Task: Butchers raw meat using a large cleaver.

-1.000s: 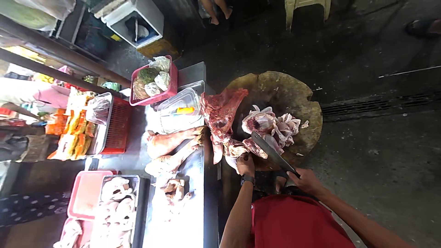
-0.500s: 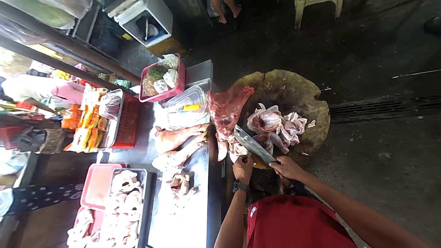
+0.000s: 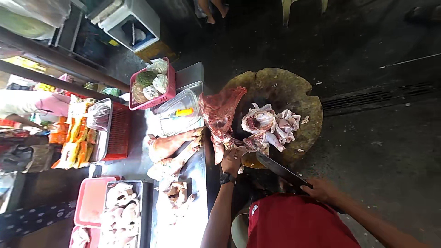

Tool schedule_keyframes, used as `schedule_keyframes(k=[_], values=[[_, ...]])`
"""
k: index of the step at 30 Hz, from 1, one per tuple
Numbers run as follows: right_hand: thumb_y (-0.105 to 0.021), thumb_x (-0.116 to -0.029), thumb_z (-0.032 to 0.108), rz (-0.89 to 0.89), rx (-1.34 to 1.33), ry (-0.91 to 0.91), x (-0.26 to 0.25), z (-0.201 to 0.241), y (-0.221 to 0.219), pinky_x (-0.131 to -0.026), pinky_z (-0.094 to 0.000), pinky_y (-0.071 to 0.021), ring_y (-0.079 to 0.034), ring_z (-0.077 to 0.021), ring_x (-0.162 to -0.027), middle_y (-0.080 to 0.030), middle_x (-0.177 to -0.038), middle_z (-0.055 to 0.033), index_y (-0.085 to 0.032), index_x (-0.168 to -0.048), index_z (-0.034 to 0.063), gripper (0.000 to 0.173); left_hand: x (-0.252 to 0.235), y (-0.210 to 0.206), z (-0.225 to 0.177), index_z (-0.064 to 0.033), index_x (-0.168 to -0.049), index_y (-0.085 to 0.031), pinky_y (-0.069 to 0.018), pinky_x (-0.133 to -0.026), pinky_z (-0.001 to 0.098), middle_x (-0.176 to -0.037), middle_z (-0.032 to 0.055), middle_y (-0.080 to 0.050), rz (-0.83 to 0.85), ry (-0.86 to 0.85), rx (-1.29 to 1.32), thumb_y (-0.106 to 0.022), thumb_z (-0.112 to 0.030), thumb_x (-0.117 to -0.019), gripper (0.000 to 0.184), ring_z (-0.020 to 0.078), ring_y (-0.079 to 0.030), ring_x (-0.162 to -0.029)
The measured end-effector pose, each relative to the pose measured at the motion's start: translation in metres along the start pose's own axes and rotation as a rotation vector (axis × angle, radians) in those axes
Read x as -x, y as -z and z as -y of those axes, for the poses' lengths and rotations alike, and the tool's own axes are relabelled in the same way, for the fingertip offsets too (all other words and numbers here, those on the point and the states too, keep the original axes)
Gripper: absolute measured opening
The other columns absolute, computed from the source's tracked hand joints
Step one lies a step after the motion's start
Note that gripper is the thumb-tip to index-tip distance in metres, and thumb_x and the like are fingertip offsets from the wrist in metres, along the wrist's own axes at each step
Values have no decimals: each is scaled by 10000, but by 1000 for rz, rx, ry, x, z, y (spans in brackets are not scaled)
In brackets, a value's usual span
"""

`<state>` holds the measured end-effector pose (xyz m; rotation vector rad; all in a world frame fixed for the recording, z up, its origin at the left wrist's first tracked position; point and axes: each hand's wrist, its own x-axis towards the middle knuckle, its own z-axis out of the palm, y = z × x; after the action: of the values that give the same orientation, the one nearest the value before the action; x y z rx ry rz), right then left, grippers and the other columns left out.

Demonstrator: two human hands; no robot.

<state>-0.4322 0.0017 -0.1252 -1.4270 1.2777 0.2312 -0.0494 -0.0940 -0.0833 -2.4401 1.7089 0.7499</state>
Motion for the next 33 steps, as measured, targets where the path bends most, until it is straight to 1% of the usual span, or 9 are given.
schedule_keyframes(k=[5, 8, 11, 16, 19, 21, 25, 28, 33], values=[[-500, -1040, 470, -5, -9, -15, -6, -1, -7, -918, -570, -529, -699, -323, -994, -728, -987, -156, -731, -1053, 69, 463, -15, 12, -6, -157, -1215, -749, -491, -1077, 488, -1252, 76, -715, 88, 28, 19, -612, -373, -1008, 329, 239, -658, -1198], [-494, -1038, 473, -9, -16, 9, -5, 0, -7, -881, -566, -531, -698, -315, -967, -724, -952, -140, -726, -1034, 84, 453, -26, 8, 14, -94, -1114, -771, -597, -868, 408, -986, 66, -770, 88, 100, 352, -720, -361, -957, 314, 166, -735, -869], [-492, -1029, 471, -13, -9, 31, -1, 15, -3, -859, -588, -529, -694, -341, -953, -713, -933, -156, -712, -1044, 79, 450, -19, -1, 22, 36, -1104, -718, -580, -699, 313, -858, 98, -722, 33, 185, 785, -715, -183, -972, 255, 134, -662, -685], [-480, -1015, 492, -32, 15, -22, -10, 26, -8, -880, -605, -530, -693, -365, -1010, -717, -986, -178, -697, -1055, 69, 477, -2, 7, 10, 19, -1133, -636, -567, -758, 336, -925, 106, -683, -114, 298, 1457, -522, -129, -1057, 201, 175, -650, -782], [-496, -1016, 481, -46, -5, -18, -16, 18, -13, -894, -605, -529, -695, -364, -1024, -723, -1010, -176, -705, -1085, 78, 459, 0, 10, 3, 66, -1078, -709, -604, -768, 328, -903, 130, -734, -216, 187, 1048, -671, -94, -988, 187, 161, -701, -768], [-509, -1022, 471, -38, -31, -19, -18, 16, -13, -910, -601, -527, -695, -354, -1030, -727, -1019, -173, -716, -1108, 81, 450, 1, 15, -7, -37, -1114, -761, -588, -915, 407, -1027, 105, -766, -162, 143, 561, -768, -260, -928, 291, 183, -732, -937], [-510, -1013, 485, -43, -34, -20, -23, 12, -16, -896, -599, -534, -700, -343, -1015, -729, -1008, -164, -721, -1089, 90, 454, -11, 2, -25, -175, -1162, -767, -538, -1002, 519, -1167, 65, -741, -95, 204, 182, -686, -438, -955, 344, 233, -696, -1109], [-517, -1016, 490, -41, -23, -36, -20, 14, -14, -911, -588, -529, -694, -348, -1029, -725, -1014, -171, -716, -1075, 73, 466, -17, -5, -22, -119, -1143, -773, -536, -980, 525, -1117, 98, -760, -151, 269, 334, -653, -357, -999, 303, 257, -712, -1067], [-538, -1013, 477, -52, -60, -23, -18, 12, -17, -899, -594, -518, -686, -362, -1008, -714, -992, -180, -705, -1043, 51, 458, -9, 4, -13, 71, -1060, -660, -563, -626, 318, -790, 111, -668, -315, 299, 1169, -588, -114, -1037, 200, 154, -636, -649]])
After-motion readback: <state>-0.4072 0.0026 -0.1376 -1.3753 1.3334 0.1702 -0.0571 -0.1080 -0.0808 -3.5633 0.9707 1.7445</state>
